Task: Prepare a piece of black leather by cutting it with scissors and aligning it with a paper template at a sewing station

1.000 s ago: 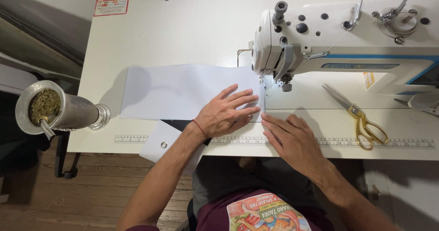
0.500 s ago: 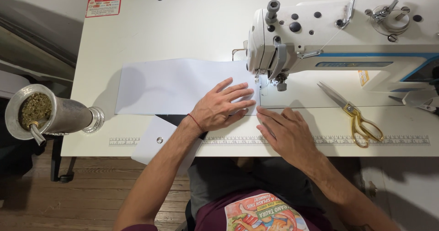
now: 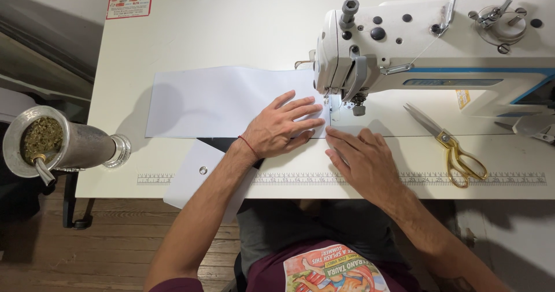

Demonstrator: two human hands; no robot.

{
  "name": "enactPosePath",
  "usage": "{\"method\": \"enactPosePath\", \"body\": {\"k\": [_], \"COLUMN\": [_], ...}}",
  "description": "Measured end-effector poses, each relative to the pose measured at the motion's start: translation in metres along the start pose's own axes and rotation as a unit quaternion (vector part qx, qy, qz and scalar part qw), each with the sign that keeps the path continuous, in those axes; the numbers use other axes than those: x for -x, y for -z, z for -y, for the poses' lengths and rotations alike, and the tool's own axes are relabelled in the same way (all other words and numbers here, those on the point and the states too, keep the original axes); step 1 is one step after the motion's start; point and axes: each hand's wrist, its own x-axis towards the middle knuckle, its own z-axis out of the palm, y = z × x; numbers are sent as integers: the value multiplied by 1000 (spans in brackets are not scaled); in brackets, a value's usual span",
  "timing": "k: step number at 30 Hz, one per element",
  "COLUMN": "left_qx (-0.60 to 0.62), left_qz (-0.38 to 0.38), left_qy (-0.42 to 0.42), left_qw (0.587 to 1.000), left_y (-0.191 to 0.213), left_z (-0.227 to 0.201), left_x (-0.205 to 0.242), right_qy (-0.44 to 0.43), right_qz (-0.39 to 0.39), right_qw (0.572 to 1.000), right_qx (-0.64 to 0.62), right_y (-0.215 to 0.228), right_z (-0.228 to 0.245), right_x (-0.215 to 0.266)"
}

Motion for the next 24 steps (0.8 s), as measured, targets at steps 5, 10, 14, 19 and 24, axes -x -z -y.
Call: {"method": "enactPosePath", "body": {"k": [5,10,14,19,24], "left_qx": [-13,-13,-16,-10,-4], "left_qz": [9,8,6,10,3], "left_qy": [-8,-7,-6,-3,-8], "left_qw": [1000,1000,1000,1000,1000], "left_y": [4,4,2,4,3], "left_z": [4,9,13,16,22], "left_x": [-5,-8,-11,-15,-20], "right_qy": [-8,-10,-22,-24,-24], "right_qz": [13,21,45,45,40], "right_qw": [1000,1000,998,998,999], "right_qx": [-23,-20,-36,-27,-24], "right_y": [0,1,5,4,2], "right_z": [-3,-4,-5,-6,-10], "right_x": [-4,-11,-15,-20,-24]}}
